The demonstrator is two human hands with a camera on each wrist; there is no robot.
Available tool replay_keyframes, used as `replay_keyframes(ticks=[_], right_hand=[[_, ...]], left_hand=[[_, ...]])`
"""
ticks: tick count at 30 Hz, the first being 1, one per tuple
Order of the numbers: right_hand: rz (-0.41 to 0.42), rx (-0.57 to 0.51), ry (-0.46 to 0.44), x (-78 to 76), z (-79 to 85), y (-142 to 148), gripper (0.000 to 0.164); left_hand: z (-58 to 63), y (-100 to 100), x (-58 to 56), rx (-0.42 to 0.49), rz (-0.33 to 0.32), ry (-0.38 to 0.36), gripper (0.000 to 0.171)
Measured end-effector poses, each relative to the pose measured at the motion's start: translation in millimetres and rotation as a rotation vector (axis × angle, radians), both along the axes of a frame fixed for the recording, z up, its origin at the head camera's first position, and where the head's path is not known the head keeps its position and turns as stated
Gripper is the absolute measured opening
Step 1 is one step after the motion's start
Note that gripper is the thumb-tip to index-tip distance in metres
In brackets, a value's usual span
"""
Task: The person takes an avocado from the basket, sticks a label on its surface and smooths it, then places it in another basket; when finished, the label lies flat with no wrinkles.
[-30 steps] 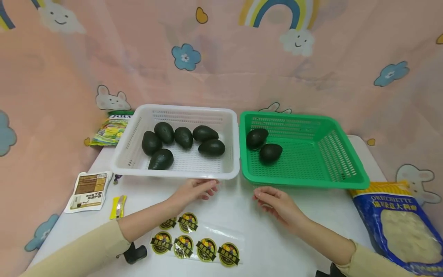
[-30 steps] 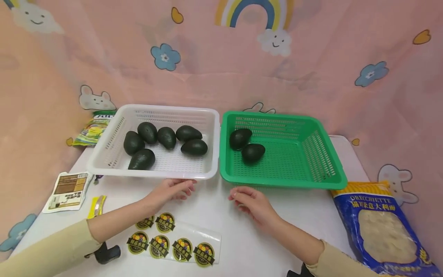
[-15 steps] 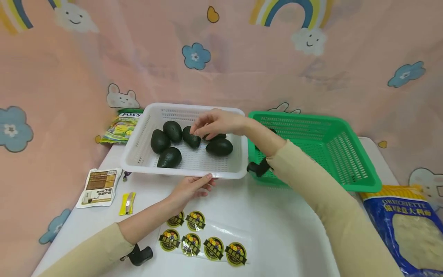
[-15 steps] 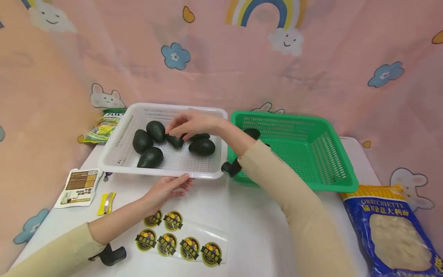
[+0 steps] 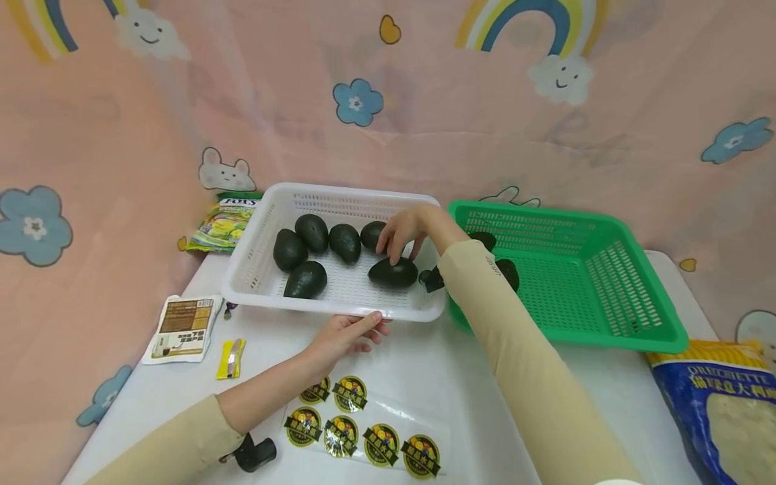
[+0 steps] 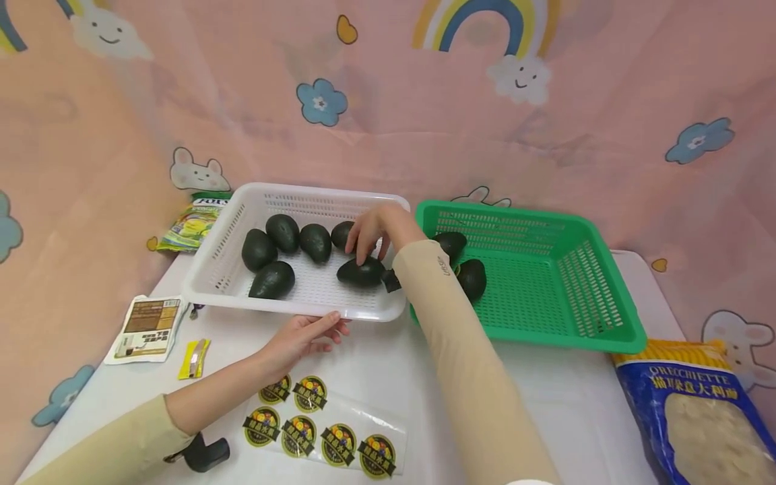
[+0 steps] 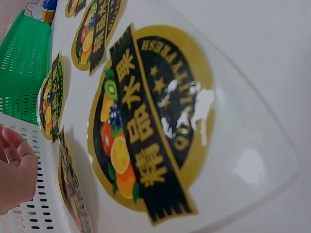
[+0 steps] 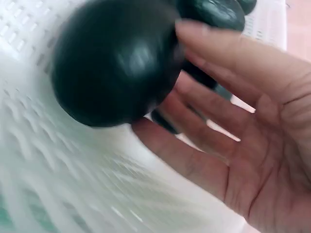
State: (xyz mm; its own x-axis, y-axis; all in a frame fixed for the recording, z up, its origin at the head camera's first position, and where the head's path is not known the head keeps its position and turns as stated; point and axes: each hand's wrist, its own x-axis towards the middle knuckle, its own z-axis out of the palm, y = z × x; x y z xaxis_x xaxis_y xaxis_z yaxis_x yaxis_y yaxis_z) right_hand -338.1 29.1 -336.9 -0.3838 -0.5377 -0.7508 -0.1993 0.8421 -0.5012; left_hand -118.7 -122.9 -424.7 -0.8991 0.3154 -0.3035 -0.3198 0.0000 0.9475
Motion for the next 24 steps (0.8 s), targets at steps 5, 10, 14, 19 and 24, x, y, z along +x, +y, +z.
replay_keyframes(ticks=[5,10,14,19,24], right_hand=[[-0.034,0.051,-0.139,9.4,-12.7,-8.1,0.064],[-0.066,0.072,-0.232,18.1,-23.4,-17.2,0.082],[-0.021,0.043,-0.268,20.7,-29.0,-19.2,0.085],[0.007,-0.009,-0.27,23.1,-30.5,-16.0,0.091],[0.055,-0.123,-0.235,25.8,-16.7,-11.0,0.077]], left_hand=[[0.8,0.0,0.5,-0.005,0.004,-0.006,0.054],[-0.2,-0.5,-0.4,-0.003,-0.006,0.009,0.054],[-1.7,0.0,-1.6,0.001,-0.02,0.019,0.051],[-3.9,0.4,-2.5,0.003,-0.027,0.026,0.049],[-3.8,-1.9,-2.9,-0.003,-0.021,0.023,0.053]])
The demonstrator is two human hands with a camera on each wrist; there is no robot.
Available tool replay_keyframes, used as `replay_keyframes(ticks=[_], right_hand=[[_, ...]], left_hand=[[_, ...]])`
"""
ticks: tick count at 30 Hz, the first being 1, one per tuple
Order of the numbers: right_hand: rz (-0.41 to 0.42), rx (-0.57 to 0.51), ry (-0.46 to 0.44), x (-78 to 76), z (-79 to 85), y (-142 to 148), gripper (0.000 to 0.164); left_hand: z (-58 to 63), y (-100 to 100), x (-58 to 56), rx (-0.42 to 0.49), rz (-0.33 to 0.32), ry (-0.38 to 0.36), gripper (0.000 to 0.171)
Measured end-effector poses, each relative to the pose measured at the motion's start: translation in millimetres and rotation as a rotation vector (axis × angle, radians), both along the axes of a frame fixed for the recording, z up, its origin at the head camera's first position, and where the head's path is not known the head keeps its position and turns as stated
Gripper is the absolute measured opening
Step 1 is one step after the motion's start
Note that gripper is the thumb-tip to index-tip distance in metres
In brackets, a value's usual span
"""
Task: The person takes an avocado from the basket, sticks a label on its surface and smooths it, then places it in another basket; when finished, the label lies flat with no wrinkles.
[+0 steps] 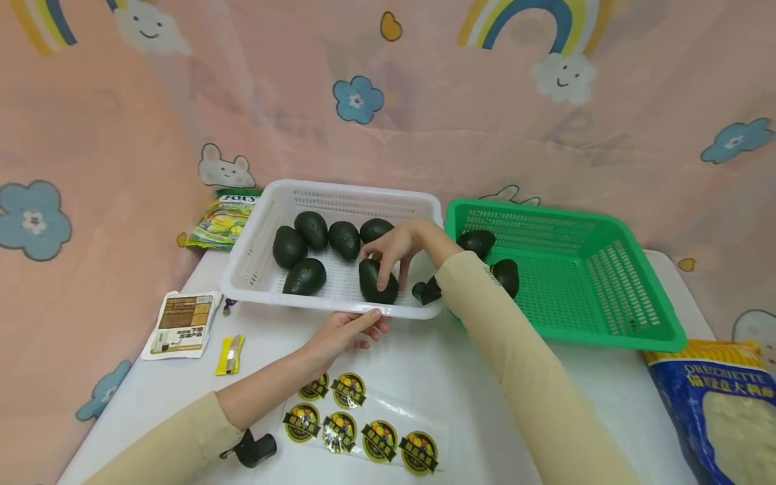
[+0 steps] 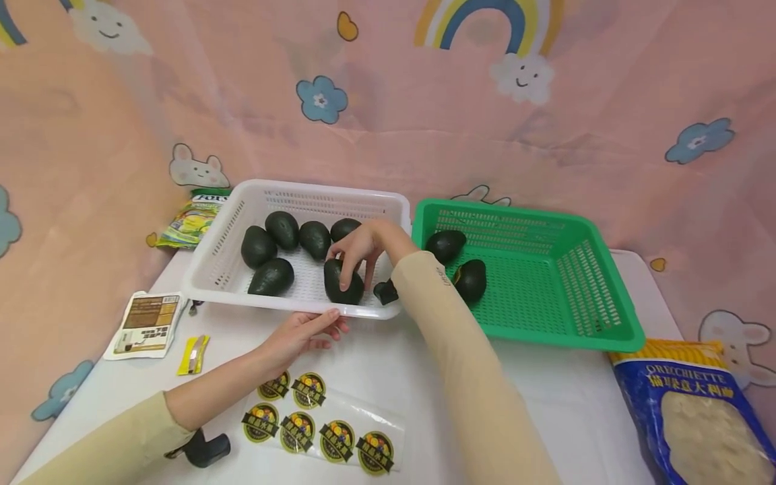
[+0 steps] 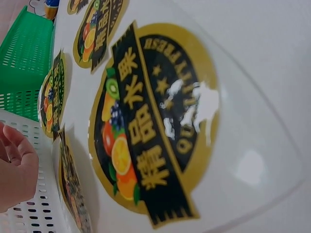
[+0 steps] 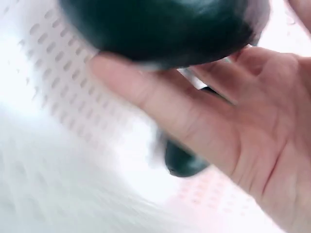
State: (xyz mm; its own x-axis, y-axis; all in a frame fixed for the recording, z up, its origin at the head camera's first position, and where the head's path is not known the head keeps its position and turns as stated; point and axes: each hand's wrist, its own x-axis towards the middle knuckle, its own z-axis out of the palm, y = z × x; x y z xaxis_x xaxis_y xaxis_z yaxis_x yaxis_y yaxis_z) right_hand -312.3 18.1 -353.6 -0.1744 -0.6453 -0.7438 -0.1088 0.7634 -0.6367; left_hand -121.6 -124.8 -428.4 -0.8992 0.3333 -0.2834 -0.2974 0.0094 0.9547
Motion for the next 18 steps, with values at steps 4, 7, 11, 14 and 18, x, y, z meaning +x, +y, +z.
replay_keyframes(ticks=[4,7,11,14,18], right_hand=[[0.065,-0.122,0.05,7.3,25.8,15.8,0.076],[0.11,-0.221,0.139,18.3,46.7,36.3,0.071],[0.11,-0.38,0.352,43.4,61.5,74.2,0.056],[0.031,-0.491,0.462,72.2,58.4,107.8,0.052],[-0.129,-0.57,0.475,120.5,40.6,151.5,0.054]], left_hand=[[0.5,0.4,-0.5,-0.003,0.002,-0.002,0.056],[0.8,0.9,-0.5,-0.008,-0.005,0.013,0.057],[1.4,1.6,0.1,-0.01,-0.014,0.022,0.055],[1.3,2.8,0.4,-0.003,-0.002,0.016,0.053],[1.6,5.2,1.5,0.0,0.019,0.001,0.052]])
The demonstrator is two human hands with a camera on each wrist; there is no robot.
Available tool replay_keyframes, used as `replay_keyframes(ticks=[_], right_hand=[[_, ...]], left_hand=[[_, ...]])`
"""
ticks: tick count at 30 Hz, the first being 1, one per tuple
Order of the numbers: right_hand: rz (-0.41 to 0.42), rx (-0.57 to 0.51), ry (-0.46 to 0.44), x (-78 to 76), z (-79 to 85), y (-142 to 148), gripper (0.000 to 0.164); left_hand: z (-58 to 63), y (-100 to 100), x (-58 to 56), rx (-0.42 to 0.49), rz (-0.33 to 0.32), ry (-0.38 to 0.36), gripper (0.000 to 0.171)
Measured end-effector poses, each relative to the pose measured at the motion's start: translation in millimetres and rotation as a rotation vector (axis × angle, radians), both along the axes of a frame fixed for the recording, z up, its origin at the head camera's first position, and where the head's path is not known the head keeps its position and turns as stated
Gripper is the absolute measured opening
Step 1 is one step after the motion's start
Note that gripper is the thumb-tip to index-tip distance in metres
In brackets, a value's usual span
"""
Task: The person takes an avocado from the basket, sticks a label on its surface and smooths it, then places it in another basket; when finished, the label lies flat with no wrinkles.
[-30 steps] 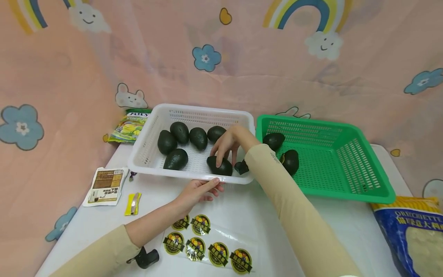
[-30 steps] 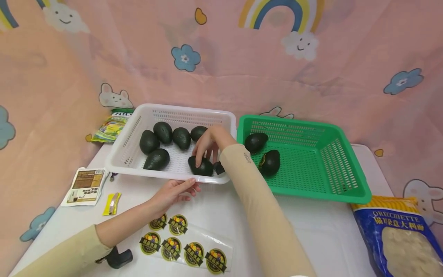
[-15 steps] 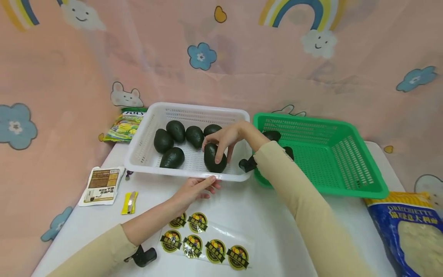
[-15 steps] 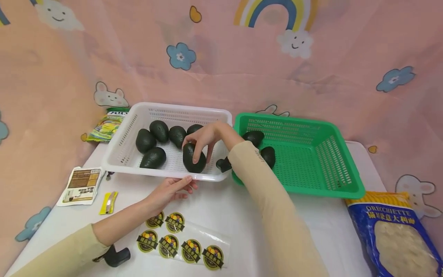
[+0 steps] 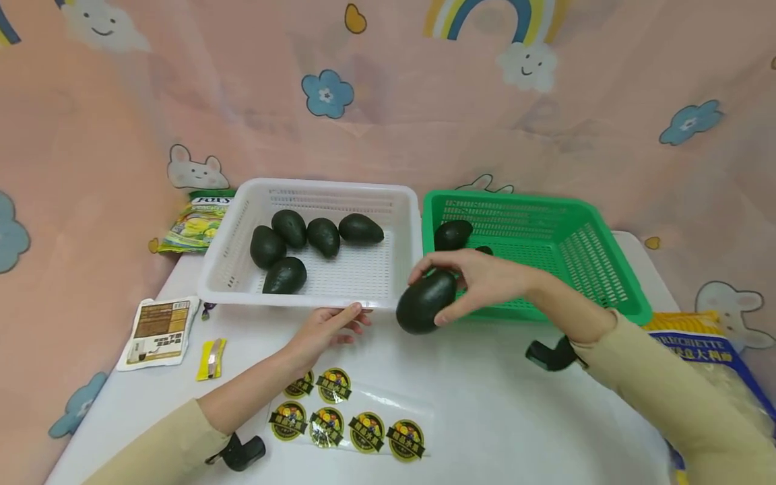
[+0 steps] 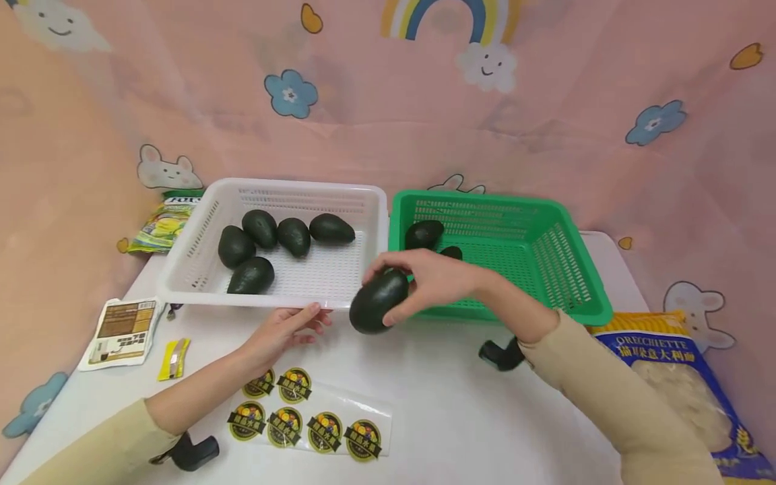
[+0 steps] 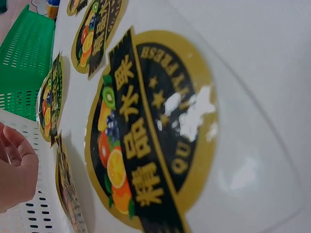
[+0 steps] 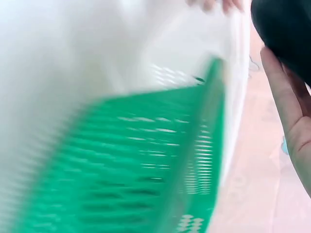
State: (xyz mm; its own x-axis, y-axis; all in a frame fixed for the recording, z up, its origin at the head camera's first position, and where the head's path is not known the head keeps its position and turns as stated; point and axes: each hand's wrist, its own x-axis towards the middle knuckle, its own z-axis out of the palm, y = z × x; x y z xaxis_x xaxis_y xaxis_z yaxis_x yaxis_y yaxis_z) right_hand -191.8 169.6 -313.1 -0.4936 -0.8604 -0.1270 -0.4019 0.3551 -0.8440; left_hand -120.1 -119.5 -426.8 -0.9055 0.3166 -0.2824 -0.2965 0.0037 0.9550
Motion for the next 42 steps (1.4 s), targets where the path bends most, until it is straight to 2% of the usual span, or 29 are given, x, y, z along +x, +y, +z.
replay_keyframes(ticks=[4,8,13,17,21,29,42], right_hand=[[-0.077,-0.061,-0.024,45.1,-30.5,27.6,0.056],[-0.149,-0.038,0.072,78.2,-69.0,39.3,0.059],[-0.3,-0.039,0.153,93.8,-112.2,37.2,0.06],[-0.336,-0.064,0.165,94.8,-131.5,34.3,0.061],[-0.3,-0.06,0.166,93.9,-137.0,35.0,0.065],[-0.229,-0.031,0.148,91.6,-132.8,37.9,0.074],[-0.208,-0.022,0.199,96.2,-125.8,39.4,0.085]], left_hand=[[-1.0,-3.5,1.8,-0.007,0.019,-0.013,0.052],[-2.6,-6.6,2.8,-0.003,0.033,-0.011,0.052],[-1.8,-7.4,3.3,0.015,0.038,0.003,0.051],[-0.9,-5.7,3.3,0.014,0.043,-0.001,0.049],[-0.3,-3.7,2.6,0.003,0.041,0.001,0.049],[0.6,-1.4,1.5,0.013,0.035,-0.001,0.053],[1.2,0.7,0.9,0.029,0.018,-0.005,0.052]])
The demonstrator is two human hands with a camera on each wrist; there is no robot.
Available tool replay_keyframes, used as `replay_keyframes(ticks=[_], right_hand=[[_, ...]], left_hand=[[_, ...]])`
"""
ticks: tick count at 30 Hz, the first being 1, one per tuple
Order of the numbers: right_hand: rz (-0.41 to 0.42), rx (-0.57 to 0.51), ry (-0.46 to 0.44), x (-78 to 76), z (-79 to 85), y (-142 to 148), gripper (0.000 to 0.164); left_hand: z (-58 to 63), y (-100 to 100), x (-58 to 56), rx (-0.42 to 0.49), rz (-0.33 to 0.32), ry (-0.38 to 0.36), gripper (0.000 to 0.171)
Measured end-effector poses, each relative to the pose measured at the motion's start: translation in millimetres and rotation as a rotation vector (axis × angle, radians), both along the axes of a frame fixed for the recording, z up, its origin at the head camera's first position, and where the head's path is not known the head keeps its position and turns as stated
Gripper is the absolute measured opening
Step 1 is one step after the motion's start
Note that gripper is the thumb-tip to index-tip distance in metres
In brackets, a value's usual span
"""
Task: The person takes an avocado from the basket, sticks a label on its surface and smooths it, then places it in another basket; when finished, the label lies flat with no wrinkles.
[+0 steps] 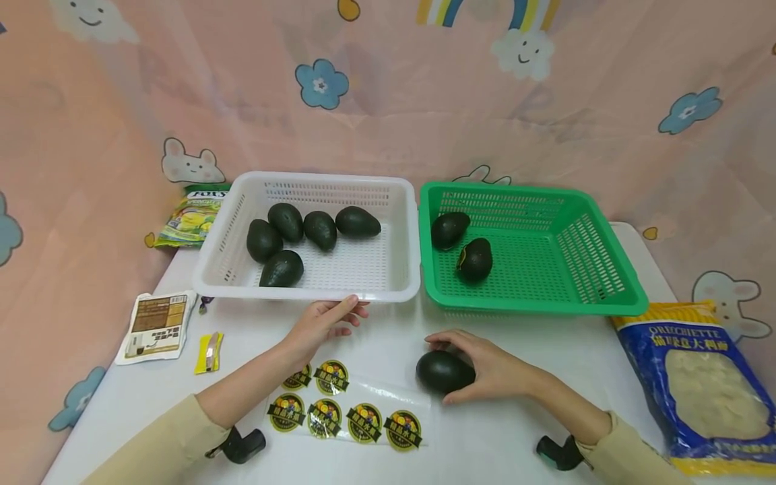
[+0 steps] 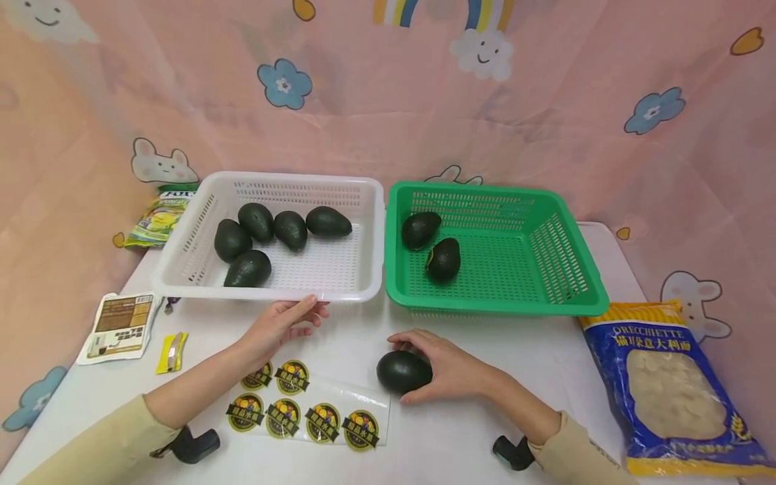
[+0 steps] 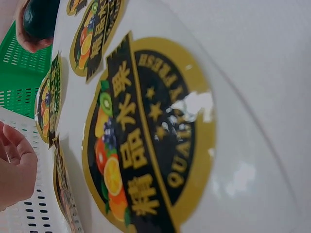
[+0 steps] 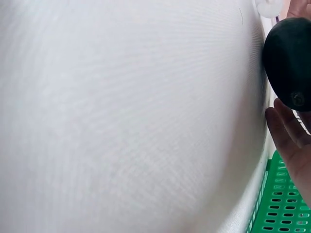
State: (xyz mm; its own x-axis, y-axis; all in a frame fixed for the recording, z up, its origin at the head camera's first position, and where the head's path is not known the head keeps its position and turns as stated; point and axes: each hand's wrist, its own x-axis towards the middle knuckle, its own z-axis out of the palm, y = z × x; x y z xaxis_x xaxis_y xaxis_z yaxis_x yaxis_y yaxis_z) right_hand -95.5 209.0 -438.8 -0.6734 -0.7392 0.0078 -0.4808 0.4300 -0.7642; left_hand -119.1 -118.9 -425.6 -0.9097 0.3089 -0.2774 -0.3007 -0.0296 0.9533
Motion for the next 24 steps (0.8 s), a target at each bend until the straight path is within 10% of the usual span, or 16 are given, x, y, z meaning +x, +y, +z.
replay_keyframes(ticks=[15,24], right_hand=[[-0.074,0.045,0.005,0.1,1.8,-12.4,0.068],[0.019,0.047,0.07,-6.8,-1.9,-21.4,0.073]], left_hand=[[2.0,-2.2,-0.6,-0.012,-0.008,-0.005,0.053],[2.8,-1.2,-0.3,-0.02,-0.008,0.003,0.053]])
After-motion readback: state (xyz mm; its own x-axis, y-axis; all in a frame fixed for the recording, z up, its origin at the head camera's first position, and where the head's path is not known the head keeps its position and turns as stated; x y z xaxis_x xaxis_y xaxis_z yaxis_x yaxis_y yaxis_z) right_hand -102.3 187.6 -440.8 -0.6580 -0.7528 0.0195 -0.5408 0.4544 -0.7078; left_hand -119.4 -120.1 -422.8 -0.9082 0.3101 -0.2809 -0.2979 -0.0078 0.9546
